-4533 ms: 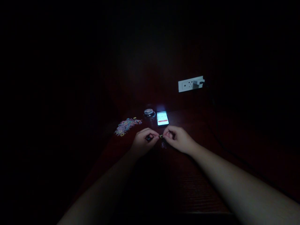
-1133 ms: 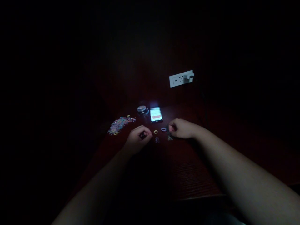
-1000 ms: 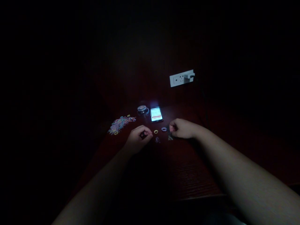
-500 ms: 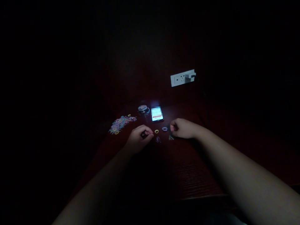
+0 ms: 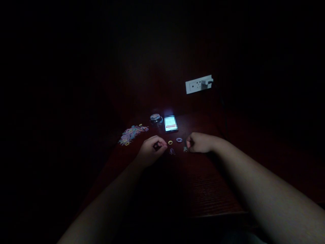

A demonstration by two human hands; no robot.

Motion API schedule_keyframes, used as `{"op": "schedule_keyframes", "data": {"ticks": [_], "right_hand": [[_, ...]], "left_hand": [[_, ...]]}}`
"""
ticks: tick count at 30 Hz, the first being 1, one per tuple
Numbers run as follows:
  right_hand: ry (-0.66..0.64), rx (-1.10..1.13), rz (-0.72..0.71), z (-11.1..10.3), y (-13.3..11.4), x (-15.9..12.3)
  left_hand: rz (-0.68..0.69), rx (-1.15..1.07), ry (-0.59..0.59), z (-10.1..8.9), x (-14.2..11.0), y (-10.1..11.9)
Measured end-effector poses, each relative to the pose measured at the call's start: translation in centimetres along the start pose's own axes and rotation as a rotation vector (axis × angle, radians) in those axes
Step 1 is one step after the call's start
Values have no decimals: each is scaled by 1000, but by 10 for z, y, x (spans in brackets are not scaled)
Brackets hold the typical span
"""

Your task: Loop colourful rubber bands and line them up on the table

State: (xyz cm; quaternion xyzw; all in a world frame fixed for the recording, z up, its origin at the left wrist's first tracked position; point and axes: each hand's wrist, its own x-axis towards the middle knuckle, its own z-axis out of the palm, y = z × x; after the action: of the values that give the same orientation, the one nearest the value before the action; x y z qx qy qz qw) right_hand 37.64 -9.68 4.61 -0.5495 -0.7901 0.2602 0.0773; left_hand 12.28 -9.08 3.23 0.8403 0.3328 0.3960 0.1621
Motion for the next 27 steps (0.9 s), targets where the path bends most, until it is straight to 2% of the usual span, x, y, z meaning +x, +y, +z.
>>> {"op": "schedule_keyframes", "data": {"ticks": [5,9,17,27], "right_hand": [[-26,42,-32,-1,4,0],[41,36,-13,-2,9,1],[48,1,5,0,3,1],[62,-9,-10,2,3,4]], "left_hand": [[0,8,6,0,0,-2],[1,24,22,-3,1,-7],[-64,121,145,-12,6,-23],[-112,117,138,-12,6,-31]]}}
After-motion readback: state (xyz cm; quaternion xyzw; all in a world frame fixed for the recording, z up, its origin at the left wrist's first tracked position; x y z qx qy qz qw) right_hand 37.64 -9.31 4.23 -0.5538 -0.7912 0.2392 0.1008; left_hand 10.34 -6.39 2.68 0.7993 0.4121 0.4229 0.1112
